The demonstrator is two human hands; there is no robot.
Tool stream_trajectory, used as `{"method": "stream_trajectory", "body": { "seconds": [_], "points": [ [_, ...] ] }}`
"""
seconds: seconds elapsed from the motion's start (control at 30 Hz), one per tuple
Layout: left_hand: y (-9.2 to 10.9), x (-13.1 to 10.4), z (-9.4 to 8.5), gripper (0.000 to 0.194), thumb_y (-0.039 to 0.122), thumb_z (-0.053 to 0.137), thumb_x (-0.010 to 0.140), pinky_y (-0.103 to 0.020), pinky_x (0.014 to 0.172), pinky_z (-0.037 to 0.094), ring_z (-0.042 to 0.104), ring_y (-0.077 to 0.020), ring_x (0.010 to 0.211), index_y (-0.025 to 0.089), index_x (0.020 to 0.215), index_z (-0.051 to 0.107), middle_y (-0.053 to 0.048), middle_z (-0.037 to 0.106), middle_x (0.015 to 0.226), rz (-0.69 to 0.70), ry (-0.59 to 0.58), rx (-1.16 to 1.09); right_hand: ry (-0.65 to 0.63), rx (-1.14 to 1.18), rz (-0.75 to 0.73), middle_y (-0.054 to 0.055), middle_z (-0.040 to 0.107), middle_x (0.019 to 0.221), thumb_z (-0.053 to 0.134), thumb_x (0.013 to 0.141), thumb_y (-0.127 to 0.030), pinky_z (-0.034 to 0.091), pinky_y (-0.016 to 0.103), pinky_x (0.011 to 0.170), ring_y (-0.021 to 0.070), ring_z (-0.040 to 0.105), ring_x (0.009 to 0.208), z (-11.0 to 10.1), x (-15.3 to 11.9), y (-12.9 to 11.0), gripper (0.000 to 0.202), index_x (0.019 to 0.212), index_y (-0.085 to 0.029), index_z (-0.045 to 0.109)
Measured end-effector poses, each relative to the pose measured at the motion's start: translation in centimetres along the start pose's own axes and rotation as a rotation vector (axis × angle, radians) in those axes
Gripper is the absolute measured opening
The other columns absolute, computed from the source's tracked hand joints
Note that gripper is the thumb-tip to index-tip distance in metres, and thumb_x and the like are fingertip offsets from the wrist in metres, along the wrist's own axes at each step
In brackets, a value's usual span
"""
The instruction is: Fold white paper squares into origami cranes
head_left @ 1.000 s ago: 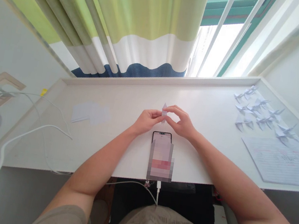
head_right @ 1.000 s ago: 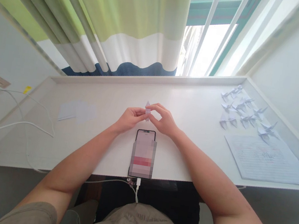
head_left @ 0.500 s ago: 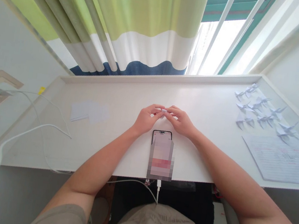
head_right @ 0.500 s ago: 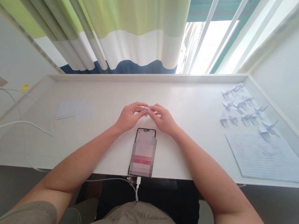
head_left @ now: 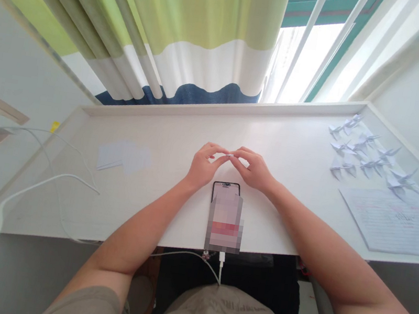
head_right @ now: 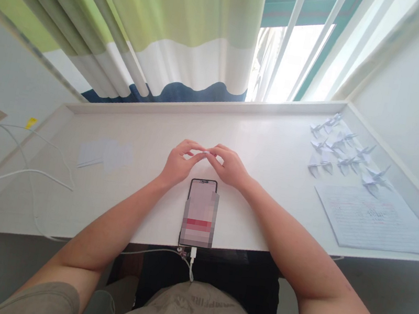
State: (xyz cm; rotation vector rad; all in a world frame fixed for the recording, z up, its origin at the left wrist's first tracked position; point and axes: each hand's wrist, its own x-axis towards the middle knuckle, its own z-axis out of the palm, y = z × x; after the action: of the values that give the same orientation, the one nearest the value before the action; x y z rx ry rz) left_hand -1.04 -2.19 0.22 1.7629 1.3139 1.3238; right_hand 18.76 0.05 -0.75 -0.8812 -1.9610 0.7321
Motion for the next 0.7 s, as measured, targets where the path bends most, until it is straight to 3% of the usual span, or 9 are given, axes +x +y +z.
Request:
{"method": "stream_trajectory", "body": {
  "seconds": [0.17, 0.27, 0.37, 0.53, 0.63, 0.7],
  "points": [
    [0.11, 0.12, -0.44, 0.004, 0.031, 0.08, 0.095, -0.031, 0.076, 0.052, 0.067, -0.0163, 0.083, 0.029, 0.096, 0.083, -0.001, 0.077, 0.09, 0.108, 0.043, 0.019, 0.058, 0.33, 0.264, 0.003, 0.079, 0.088, 0.073, 0.095, -0.056, 0.063, 0.046, 0.085, 0.0215, 0.075, 0.072, -0.02, -0.09, -0.71, 0.043, 0.123, -0.023, 0.069],
    [0.24, -0.04, -0.44, 0.009, 0.032, 0.075, 0.098, -0.033, 0.078, 0.054, 0.072, -0.0181, 0.091, 0.028, 0.098, 0.083, -0.003, 0.081, 0.097, 0.189, 0.01, -0.022, 0.066, 0.599, 0.347, 0.003, 0.08, 0.09, 0.079, 0.09, -0.059, 0.065, 0.049, 0.088, 0.0215, 0.078, 0.073, -0.13, 0.12, -0.99, 0.047, 0.119, -0.023, 0.069],
    [0.36, -0.22, -0.24, 0.011, 0.031, 0.074, 0.098, -0.034, 0.079, 0.056, 0.074, -0.0187, 0.094, 0.027, 0.099, 0.084, -0.005, 0.083, 0.101, 0.221, -0.008, -0.065, 0.103, 0.67, 0.348, 0.001, 0.079, 0.086, 0.09, 0.079, -0.058, 0.065, 0.047, 0.09, 0.0212, 0.078, 0.077, -0.1, 0.35, -1.02, 0.051, 0.112, -0.023, 0.071],
    [0.28, -0.22, 0.21, 0.011, 0.033, 0.079, 0.093, -0.035, 0.085, 0.058, 0.075, -0.0184, 0.094, 0.022, 0.097, 0.081, -0.006, 0.082, 0.099, 0.043, -0.026, -0.214, 0.151, 0.643, 0.296, 0.0, 0.078, 0.082, 0.094, 0.076, -0.055, 0.063, 0.043, 0.084, 0.0192, 0.075, 0.076, 0.17, 0.37, -0.93, 0.052, 0.109, -0.024, 0.071],
    [0.06, -0.04, 0.41, 0.028, 0.04, 0.088, 0.085, -0.033, 0.08, 0.059, 0.074, -0.0169, 0.084, 0.021, 0.101, 0.076, -0.004, 0.08, 0.092, -0.139, -0.027, -0.362, 0.173, 0.598, 0.263, 0.0, 0.077, 0.083, 0.093, 0.077, -0.055, 0.062, 0.042, 0.081, 0.0193, 0.074, 0.076, 0.35, 0.28, -0.82, 0.051, 0.11, -0.025, 0.07],
    [-0.02, 0.04, 0.44, 0.034, 0.047, 0.087, 0.085, -0.032, 0.075, 0.059, 0.074, -0.0167, 0.08, 0.02, 0.102, 0.076, -0.005, 0.08, 0.09, -0.222, -0.101, -0.395, 0.19, 0.563, 0.246, 0.0, 0.077, 0.083, 0.093, 0.077, -0.057, 0.061, 0.041, 0.079, 0.0193, 0.073, 0.076, 0.47, 0.25, -0.59, 0.051, 0.109, -0.025, 0.07]
  ]
}}
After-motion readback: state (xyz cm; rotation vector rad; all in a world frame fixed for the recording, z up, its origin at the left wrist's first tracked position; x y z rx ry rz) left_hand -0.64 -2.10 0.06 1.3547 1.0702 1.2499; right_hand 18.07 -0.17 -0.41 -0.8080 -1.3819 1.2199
